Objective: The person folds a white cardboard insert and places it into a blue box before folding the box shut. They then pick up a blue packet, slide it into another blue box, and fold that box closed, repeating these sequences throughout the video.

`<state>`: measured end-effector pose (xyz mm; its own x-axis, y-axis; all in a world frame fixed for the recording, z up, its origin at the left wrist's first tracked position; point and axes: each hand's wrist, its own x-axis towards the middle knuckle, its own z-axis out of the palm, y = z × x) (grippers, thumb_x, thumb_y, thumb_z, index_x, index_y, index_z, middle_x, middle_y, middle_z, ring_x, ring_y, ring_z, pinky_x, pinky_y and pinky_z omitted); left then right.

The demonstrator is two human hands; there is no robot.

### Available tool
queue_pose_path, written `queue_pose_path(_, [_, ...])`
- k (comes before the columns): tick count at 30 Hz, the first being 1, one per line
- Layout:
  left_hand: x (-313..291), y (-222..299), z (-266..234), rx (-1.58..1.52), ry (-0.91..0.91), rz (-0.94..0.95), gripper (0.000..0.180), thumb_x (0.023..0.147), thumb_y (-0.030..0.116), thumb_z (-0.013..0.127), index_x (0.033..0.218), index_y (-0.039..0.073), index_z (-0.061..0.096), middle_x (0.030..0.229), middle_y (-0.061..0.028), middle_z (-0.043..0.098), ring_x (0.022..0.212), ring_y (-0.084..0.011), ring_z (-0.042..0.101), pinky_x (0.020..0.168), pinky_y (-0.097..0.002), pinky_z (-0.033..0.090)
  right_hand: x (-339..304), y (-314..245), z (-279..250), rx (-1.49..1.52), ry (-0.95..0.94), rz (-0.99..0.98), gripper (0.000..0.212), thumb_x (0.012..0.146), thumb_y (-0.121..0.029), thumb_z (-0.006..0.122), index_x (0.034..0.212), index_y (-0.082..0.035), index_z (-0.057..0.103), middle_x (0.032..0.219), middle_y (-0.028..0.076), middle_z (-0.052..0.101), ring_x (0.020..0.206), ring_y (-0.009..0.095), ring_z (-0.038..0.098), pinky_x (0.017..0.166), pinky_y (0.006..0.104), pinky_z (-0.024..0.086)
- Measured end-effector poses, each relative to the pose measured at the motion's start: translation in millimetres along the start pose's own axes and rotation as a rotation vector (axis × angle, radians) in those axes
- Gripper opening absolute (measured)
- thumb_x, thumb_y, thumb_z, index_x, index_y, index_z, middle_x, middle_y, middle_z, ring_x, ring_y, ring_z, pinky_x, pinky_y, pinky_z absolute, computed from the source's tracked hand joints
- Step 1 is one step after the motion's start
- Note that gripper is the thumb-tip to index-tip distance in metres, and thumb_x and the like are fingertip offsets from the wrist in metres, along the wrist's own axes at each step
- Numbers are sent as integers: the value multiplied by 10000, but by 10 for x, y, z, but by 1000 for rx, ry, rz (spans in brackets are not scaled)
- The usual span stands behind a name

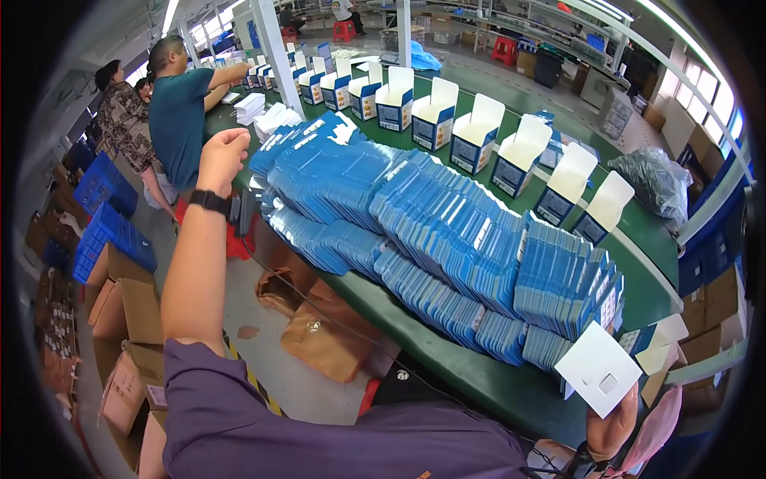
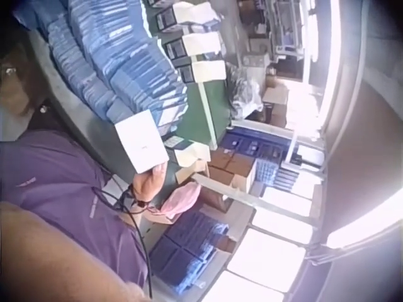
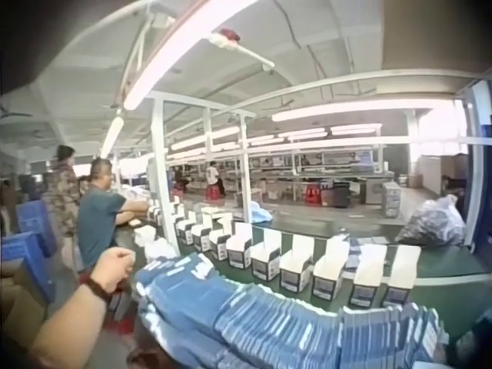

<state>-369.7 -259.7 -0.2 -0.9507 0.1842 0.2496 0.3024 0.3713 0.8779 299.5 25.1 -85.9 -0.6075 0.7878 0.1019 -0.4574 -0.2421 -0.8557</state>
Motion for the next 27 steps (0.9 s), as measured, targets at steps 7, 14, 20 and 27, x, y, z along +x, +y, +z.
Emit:
queue_pose_path(7, [1495, -871, 122, 145, 100, -347, 322, 921, 325, 682, 1002, 15, 714, 772, -23, 646, 629, -151, 581, 518, -322, 453, 185, 43, 240, -34, -1, -12, 533, 1027, -270, 538, 1478, -26, 391, 1449, 125, 533, 1312, 267, 555, 1084, 452, 463])
queue_pose_path(14, [2342, -1406, 360, 198, 72, -525, 430, 910, 379, 694, 1023, -35, 721, 921, -121, 745, 740, -236, 697, 674, -366, 545, 283, -121, 624, -169, 240, 140, 681, 1026, -295, 538, 1542, 56, 267, 1588, 186, 356, 1460, 319, 364, 1222, 455, 256])
queue_pose_path(20, [2780, -1345, 590, 756, -172, -400, 424, 894, 305, 661, 1131, -43, 715, 1156, -203, 721, 1031, -272, 714, 906, -370, 543, 312, -104, 723, -218, 283, 105, 669, 1029, -298, 533, 1538, 53, 277, 1584, 185, 362, 1455, 316, 369, 1216, 449, 265])
queue_pose_path(27, [2970, -1331, 812, 1084, -95, -241, 323, 847, 279, 648, 990, 10, 754, 897, -139, 729, 780, -185, 727, 708, -331, 563, 409, -65, 793, -205, 280, 119, 689, 1015, -300, 574, 1534, 50, 285, 1574, 177, 379, 1452, 311, 373, 1215, 446, 260])
